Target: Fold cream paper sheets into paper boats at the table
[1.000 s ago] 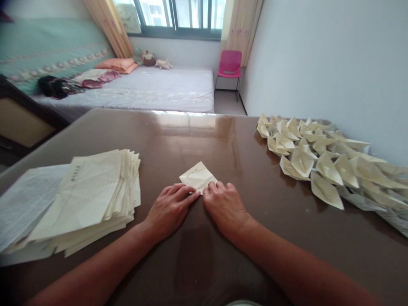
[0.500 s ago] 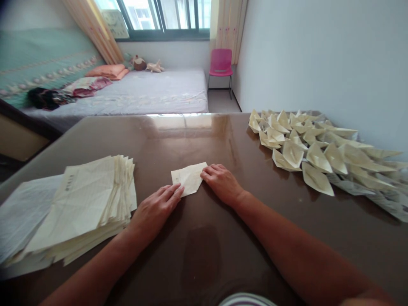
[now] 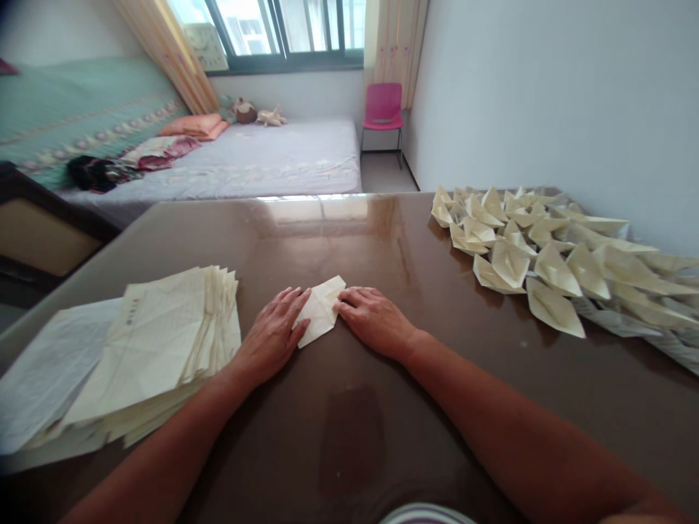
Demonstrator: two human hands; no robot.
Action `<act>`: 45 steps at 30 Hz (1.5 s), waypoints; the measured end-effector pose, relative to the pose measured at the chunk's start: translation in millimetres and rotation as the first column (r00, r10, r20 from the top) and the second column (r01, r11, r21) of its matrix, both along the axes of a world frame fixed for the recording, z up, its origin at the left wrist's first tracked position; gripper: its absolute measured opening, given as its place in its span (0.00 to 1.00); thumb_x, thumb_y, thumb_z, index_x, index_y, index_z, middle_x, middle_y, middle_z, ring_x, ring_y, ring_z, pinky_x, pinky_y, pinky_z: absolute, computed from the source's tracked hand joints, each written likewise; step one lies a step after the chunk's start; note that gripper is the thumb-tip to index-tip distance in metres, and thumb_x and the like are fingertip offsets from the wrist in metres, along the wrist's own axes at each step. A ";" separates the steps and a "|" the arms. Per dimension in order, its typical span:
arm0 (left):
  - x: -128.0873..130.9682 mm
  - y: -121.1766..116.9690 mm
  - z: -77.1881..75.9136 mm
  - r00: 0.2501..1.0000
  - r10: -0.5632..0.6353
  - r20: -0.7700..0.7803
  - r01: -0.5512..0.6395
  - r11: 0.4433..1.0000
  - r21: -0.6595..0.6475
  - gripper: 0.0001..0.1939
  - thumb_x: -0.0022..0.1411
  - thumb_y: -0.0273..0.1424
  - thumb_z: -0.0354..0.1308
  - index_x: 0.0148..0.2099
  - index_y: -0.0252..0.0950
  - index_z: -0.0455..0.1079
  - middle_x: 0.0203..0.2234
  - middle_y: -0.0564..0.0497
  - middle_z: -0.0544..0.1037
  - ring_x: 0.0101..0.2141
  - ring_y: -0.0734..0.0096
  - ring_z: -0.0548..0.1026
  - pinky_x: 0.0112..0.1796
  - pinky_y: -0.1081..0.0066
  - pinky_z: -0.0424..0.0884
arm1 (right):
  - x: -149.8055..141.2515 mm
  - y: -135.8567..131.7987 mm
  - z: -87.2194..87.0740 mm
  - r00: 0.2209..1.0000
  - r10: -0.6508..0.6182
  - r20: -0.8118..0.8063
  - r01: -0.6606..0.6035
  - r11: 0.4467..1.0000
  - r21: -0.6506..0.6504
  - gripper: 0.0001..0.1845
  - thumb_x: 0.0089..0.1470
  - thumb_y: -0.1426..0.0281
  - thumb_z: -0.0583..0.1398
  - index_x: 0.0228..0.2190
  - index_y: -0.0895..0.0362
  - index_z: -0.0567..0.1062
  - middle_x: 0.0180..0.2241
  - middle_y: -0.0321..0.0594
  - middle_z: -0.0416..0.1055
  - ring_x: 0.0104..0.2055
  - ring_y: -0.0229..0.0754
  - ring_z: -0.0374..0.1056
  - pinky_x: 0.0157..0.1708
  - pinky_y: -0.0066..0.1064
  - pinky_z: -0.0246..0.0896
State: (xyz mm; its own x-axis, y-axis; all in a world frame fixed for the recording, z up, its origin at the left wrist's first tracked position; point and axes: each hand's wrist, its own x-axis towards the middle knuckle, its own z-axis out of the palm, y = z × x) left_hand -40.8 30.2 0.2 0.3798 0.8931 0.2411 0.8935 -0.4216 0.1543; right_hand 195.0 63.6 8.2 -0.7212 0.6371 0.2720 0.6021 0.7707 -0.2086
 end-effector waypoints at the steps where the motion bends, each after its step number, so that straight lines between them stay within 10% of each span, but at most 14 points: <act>1: 0.2 0.6 0.2 1.000 -0.009 0.017 0.009 1.000 -0.011 0.24 0.69 0.36 0.44 0.64 0.36 0.56 0.56 0.41 0.67 0.58 0.58 0.61 0.55 0.54 0.63 | 1.8 1.0 -0.7 1.000 0.005 -0.014 -0.005 1.000 -0.007 0.14 0.62 0.73 0.53 0.48 0.55 0.73 0.50 0.46 0.70 0.56 0.42 0.62 0.55 0.39 0.56; 7: 7.6 -15.1 17.8 0.984 -0.062 0.170 0.072 0.996 -0.057 0.22 0.69 0.37 0.46 0.62 0.38 0.60 0.46 0.45 0.71 0.46 0.65 0.70 0.48 0.63 0.70 | 9.4 3.8 -1.2 1.000 0.010 -0.018 -0.011 0.999 -0.045 0.15 0.62 0.73 0.53 0.48 0.54 0.73 0.50 0.45 0.71 0.56 0.43 0.61 0.55 0.40 0.54; 20: 39.5 -52.1 15.4 0.910 -0.361 -0.203 0.401 0.892 0.208 0.13 0.66 0.28 0.52 0.51 0.32 0.69 0.47 0.45 0.77 0.47 0.59 0.74 0.42 0.64 0.73 | -0.7 -3.1 -6.4 0.997 0.029 -0.068 -0.035 0.995 -0.092 0.18 0.58 0.78 0.52 0.48 0.61 0.73 0.50 0.47 0.69 0.49 0.44 0.62 0.52 0.36 0.61; 33: 54.6 -57.3 13.8 0.915 -0.282 -0.287 0.342 0.921 0.185 0.11 0.62 0.23 0.53 0.47 0.30 0.71 0.44 0.43 0.78 0.44 0.59 0.76 0.35 0.67 0.74 | 2.3 0.6 -5.2 0.987 0.066 -0.145 -0.087 0.986 -0.142 0.19 0.56 0.80 0.52 0.47 0.59 0.73 0.51 0.47 0.70 0.50 0.44 0.65 0.53 0.38 0.62; 45: 27.6 -35.3 16.0 0.970 -0.060 0.234 0.079 0.994 -0.072 0.07 0.65 0.29 0.50 0.39 0.38 0.69 0.30 0.54 0.77 0.30 0.74 0.75 0.32 0.75 0.66 | 12.9 2.4 6.2 0.961 0.106 -0.254 -0.193 0.918 -0.348 0.06 0.53 0.71 0.62 0.36 0.56 0.75 0.53 0.44 0.69 0.51 0.43 0.64 0.52 0.37 0.59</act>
